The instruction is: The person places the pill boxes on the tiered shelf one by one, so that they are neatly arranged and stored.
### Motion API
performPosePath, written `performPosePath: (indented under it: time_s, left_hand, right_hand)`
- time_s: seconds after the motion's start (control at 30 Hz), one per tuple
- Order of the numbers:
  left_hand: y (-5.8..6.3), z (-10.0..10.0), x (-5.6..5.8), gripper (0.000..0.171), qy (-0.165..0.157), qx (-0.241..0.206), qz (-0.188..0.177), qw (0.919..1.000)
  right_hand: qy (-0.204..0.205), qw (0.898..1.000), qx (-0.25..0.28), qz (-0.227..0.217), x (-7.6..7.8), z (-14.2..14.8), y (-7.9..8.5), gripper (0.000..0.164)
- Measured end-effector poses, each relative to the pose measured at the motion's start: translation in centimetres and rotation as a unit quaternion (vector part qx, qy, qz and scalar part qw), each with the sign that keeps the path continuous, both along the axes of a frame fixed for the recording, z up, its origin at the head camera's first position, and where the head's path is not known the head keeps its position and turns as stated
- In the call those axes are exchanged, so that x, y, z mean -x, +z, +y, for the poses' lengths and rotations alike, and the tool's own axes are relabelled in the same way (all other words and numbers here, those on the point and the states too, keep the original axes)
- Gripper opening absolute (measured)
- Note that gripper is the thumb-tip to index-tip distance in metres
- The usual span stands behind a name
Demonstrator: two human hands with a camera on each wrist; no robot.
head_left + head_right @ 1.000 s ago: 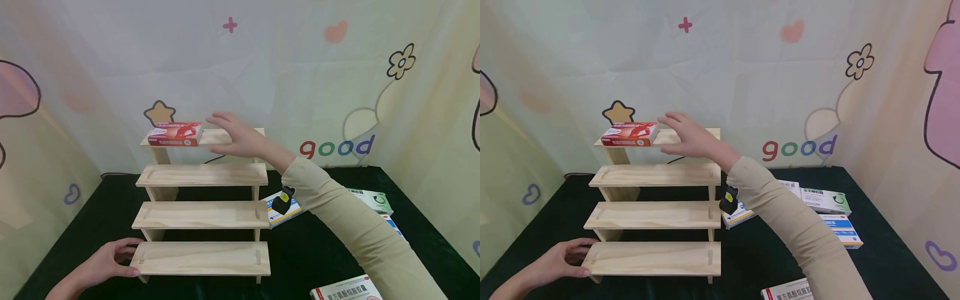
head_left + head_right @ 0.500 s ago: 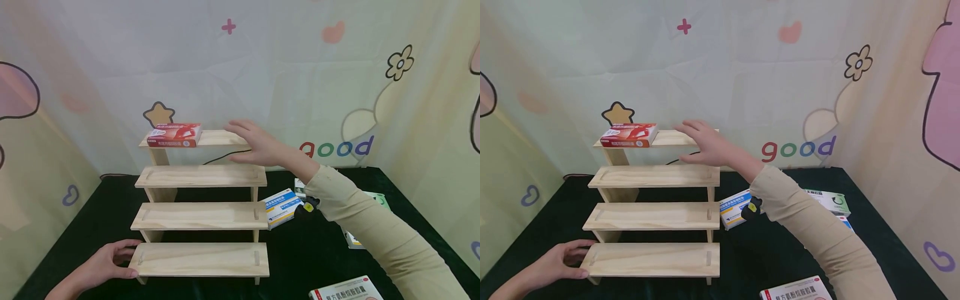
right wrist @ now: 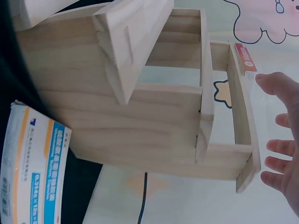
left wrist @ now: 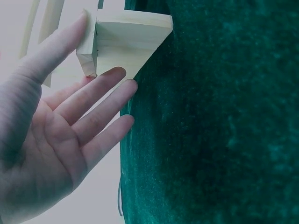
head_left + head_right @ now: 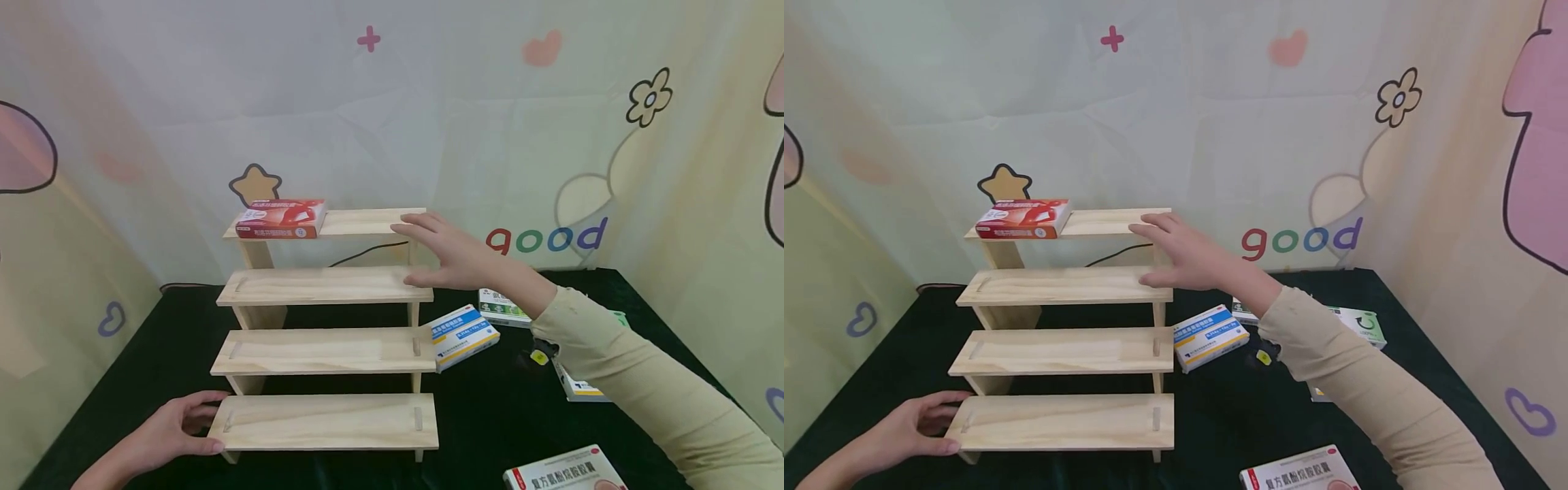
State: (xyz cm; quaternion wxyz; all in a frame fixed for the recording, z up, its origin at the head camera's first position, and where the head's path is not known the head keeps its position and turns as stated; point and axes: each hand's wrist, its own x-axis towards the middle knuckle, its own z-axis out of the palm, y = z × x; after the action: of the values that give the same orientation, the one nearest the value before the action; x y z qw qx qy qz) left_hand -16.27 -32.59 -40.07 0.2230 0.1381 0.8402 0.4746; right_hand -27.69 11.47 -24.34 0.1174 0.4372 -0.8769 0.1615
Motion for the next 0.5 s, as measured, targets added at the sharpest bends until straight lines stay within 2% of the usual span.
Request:
performPosePath:
  time_s: [0.17,0.3,0.5]
  left_hand:
    - [-0.2,0.0,0.0,0.073,0.002,-0.014,-0.01,0.9999]
    - [-0.4,-0.1,-0.1,0.071,0.0,-0.021,-0.014,0.9997]
    - [-0.3,-0.1,-0.2,0.074,0.011,-0.011,-0.013,0.9998]
  right_hand:
    - [-0.012,1.0,-0.008,-0.001,-0.4,1.2,-0.4,0.071]
    - [-0.009,1.0,-0.011,0.014,-0.8,2.3,-1.3,0.073]
    - [-0.027,0.999,-0.017,0.003,-2.0,4.1,-2.3,0.077]
